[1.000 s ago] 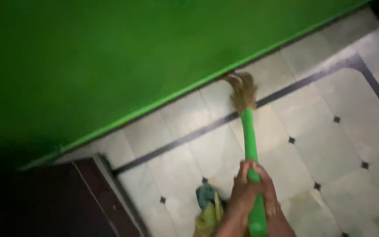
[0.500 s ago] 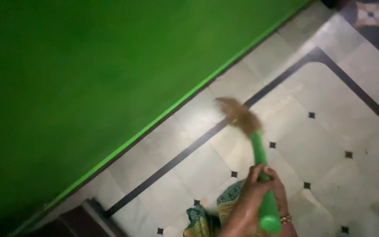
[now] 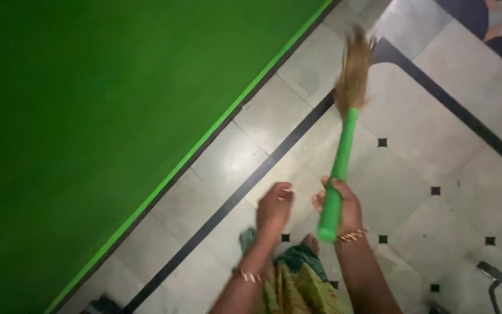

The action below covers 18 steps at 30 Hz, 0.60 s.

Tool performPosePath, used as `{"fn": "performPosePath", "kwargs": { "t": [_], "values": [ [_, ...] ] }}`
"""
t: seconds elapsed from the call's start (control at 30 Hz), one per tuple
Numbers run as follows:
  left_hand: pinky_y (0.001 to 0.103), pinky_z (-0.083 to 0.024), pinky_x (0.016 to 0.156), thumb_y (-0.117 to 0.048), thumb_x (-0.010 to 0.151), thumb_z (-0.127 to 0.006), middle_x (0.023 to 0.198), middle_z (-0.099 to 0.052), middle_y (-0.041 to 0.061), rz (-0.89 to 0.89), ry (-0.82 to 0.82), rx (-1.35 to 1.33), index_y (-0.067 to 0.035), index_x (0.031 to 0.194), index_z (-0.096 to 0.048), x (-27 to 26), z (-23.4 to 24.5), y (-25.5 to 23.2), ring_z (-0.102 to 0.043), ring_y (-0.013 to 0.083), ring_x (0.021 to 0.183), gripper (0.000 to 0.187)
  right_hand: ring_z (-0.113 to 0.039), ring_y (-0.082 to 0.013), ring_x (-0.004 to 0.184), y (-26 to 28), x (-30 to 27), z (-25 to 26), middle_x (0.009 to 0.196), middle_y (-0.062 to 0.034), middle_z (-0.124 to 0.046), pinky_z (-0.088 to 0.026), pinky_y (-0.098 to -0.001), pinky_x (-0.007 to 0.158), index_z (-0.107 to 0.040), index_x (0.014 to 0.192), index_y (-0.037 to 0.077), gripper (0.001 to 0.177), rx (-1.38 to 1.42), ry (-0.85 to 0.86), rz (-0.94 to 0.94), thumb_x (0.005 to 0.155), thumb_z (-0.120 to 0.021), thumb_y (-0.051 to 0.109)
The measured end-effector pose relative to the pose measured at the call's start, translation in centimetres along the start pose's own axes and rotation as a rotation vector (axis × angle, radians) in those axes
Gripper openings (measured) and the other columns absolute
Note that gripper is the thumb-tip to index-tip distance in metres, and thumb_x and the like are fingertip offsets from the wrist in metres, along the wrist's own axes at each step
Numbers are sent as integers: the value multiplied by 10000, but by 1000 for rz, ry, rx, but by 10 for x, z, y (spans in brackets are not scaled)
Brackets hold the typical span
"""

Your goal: The person moves a bicycle aside and then sweeps the floor using a broom.

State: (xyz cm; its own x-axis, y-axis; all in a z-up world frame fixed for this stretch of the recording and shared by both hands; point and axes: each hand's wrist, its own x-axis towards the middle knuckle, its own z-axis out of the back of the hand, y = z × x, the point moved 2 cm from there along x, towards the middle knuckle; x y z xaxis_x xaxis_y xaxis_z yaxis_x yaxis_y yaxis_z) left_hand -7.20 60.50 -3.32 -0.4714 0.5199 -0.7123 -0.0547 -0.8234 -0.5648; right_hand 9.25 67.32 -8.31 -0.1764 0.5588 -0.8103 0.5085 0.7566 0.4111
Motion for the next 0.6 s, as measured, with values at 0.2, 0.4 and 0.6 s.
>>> {"fn": "performPosePath", "kwargs": {
  "t": [0.2, 0.4, 0.6],
  "values": [
    [439, -554, 940, -241, 946, -588, 1309, -639, 102, -4, -1, 410, -189, 1274, -662, 204, -6, 85, -678, 323, 1102, 341, -581, -188, 556, -93, 92, -1, 787, -110, -585, -476, -345, 452, -556, 1093, 40, 255, -302, 27, -92, 931, -681, 193],
    [462, -530, 996, -189, 963, -556, 1396, -511, 177, -213, 38, 779, -91, 1391, -547, 391, -31, 140, -594, 360, 1212, 440, -572, -193, 609, -153, 192, -6, 857, -67, -535, -501, -347, 497, -442, 1249, 29, 427, -202, -148, -78, 903, -684, 89],
    [536, -504, 970, -181, 913, -564, 1551, -279, 200, -315, 52, 1199, -73, 1435, -438, 529, -53, 153, -449, 386, 1332, 548, -592, -175, 649, -199, 275, -6, 905, -81, -583, -546, -342, 554, -444, 1350, 51, 524, -269, -246, -66, 876, -662, 101]
  ]
}}
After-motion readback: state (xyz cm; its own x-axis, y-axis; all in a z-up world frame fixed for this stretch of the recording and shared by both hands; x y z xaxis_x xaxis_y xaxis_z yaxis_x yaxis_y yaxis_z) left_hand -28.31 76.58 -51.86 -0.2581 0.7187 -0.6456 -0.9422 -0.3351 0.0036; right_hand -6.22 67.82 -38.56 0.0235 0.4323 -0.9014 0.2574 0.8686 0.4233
